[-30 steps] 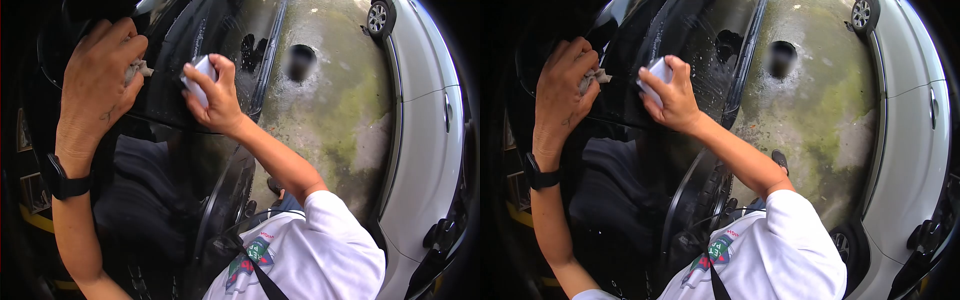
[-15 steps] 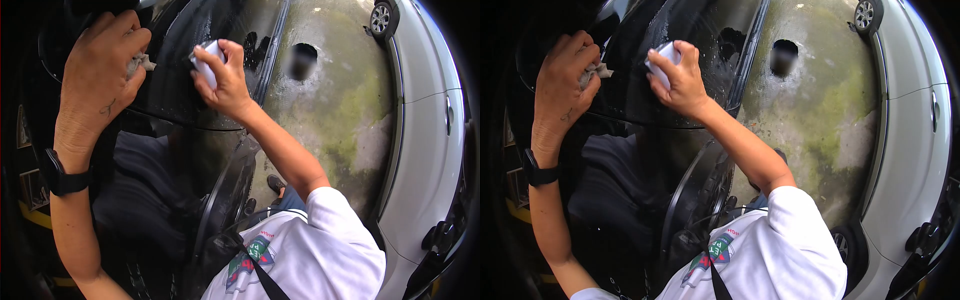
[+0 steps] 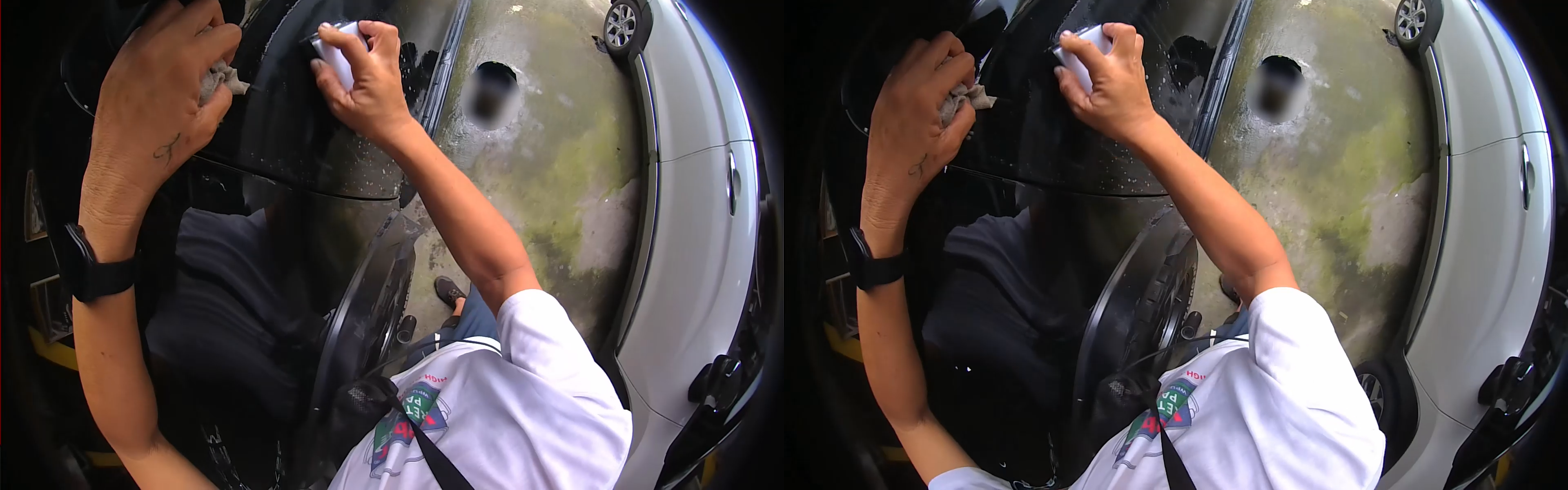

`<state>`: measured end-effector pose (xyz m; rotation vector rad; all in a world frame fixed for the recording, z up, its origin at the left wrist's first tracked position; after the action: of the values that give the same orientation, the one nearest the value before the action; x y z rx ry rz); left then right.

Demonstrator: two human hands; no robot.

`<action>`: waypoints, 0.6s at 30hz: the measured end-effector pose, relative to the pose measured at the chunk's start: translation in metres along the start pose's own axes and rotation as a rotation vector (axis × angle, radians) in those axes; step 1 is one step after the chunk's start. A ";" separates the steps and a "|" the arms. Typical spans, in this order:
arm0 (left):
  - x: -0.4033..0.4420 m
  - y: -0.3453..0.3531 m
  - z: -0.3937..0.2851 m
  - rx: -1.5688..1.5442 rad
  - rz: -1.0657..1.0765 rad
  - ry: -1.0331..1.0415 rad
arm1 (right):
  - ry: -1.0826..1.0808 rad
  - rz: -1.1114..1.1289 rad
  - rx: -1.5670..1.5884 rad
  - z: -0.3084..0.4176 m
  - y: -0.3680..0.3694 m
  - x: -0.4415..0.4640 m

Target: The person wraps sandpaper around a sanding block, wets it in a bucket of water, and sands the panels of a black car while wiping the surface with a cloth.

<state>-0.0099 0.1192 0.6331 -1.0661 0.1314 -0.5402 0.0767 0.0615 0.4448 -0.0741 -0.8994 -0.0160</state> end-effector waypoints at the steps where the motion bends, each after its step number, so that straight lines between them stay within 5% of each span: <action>1: 0.001 0.000 -0.002 -0.001 0.001 0.008 | 0.003 -0.020 0.008 -0.004 0.000 0.005; 6: 0.010 -0.006 0.004 -0.017 0.039 -0.032 | 0.022 0.128 0.144 0.070 -0.015 -0.075; 14: 0.007 -0.003 0.002 -0.006 0.027 -0.037 | -0.047 0.027 0.002 -0.010 -0.008 0.001; 18: 0.006 -0.006 0.002 -0.032 0.006 -0.038 | 0.006 0.050 0.085 0.042 -0.016 -0.050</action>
<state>-0.0063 0.1153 0.6404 -1.1062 0.1101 -0.5133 0.0118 0.0480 0.4328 -0.0168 -0.8910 0.0683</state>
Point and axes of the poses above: each hand's wrist, its own x-axis towards the middle knuckle, its own y-axis out of the palm, z = x × y, the point moved 10 cm from there along x, towards the middle knuckle
